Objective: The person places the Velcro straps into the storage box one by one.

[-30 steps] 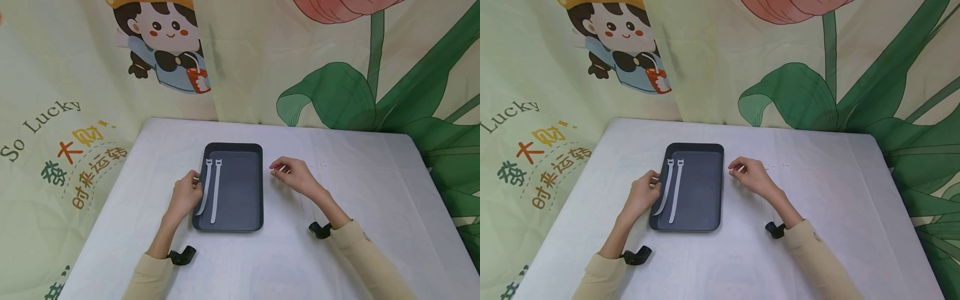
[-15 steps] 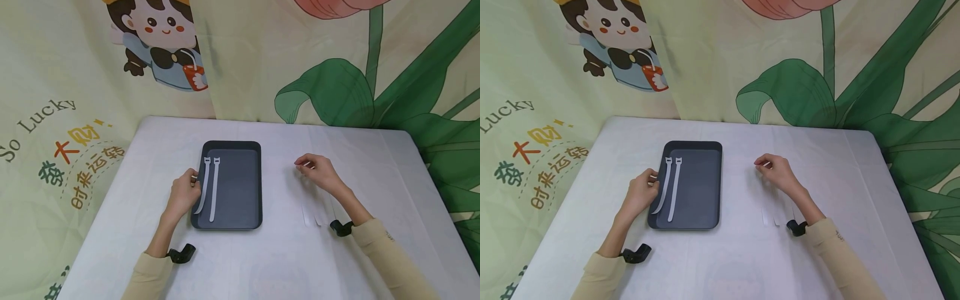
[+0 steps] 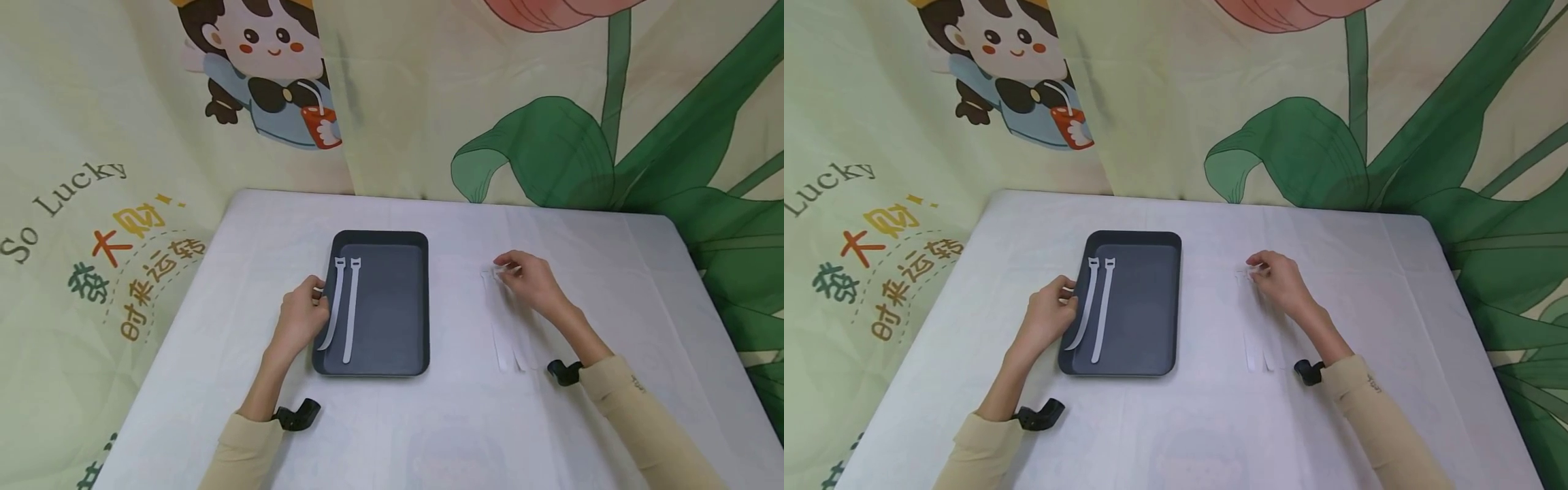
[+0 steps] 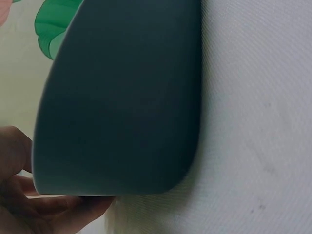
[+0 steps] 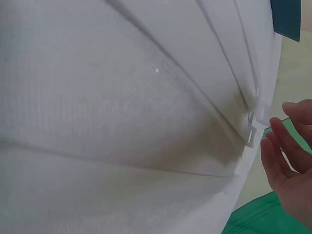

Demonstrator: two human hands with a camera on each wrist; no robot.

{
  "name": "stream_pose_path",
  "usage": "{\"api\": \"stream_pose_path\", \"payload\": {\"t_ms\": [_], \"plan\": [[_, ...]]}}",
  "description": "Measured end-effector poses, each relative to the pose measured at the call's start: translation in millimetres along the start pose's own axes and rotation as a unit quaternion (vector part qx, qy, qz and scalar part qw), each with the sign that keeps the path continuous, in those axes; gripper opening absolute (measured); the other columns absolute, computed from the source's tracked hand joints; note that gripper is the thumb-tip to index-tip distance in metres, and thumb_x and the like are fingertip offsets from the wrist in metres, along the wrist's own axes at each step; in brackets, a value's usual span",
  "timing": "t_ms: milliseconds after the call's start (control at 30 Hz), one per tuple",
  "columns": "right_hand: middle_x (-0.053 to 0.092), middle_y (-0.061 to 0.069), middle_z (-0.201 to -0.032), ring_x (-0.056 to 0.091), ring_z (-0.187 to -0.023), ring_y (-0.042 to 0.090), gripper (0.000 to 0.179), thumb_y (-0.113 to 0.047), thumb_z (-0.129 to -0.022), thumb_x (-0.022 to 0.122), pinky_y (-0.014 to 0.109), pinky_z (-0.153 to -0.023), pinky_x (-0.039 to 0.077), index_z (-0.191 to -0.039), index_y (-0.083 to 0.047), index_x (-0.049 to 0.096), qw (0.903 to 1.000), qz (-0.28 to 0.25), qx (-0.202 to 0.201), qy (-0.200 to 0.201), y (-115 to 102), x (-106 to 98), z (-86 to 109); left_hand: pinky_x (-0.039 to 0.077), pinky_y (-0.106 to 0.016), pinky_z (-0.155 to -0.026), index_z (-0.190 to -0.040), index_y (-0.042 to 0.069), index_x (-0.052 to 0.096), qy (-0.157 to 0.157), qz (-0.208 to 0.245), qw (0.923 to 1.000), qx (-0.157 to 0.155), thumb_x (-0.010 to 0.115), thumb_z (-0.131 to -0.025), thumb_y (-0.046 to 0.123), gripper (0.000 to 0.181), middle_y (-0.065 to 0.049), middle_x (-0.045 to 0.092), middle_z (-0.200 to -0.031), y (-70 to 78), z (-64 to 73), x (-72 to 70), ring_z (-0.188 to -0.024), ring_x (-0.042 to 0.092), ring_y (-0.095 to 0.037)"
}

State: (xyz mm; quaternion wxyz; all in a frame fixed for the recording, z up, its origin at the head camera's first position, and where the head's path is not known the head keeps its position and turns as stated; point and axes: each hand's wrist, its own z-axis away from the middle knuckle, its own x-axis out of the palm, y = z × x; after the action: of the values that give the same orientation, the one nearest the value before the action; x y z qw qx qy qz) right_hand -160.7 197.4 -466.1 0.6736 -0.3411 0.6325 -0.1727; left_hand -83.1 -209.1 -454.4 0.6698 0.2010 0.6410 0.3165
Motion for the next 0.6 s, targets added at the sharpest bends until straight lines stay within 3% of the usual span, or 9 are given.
{"api": "stream_pose_path", "payload": {"t_ms": [300,600], "plan": [[0.070,0.022,-0.116,0.062,-0.109,0.037,0.028,0.002,-0.095,0.058,0.052,-0.093,0.052,-0.121,0.005,0.068,0.9998,0.019,0.003,-0.008,4.4,4.2,-2.7,0.059,-0.048,-0.075,-0.123,-0.007,0.060,0.002,-0.004,1.0000,-0.001,0.050,-0.096,0.003,0.030,-0.030,0.072,-0.109,-0.1,-0.7,0.2,-0.093,0.073,-0.038],[0.069,0.022,-0.110,0.065,-0.101,0.035,0.027,0.000,-0.097,0.062,0.049,-0.092,0.055,-0.124,0.004,0.065,0.9999,0.007,0.007,0.005,4.1,6.1,1.6,0.059,-0.048,-0.074,-0.123,-0.007,0.060,-0.002,-0.007,1.0000,-0.001,0.050,-0.097,0.003,0.030,-0.030,0.072,-0.110,0.1,0.2,-0.2,-0.093,0.073,-0.038]]}}
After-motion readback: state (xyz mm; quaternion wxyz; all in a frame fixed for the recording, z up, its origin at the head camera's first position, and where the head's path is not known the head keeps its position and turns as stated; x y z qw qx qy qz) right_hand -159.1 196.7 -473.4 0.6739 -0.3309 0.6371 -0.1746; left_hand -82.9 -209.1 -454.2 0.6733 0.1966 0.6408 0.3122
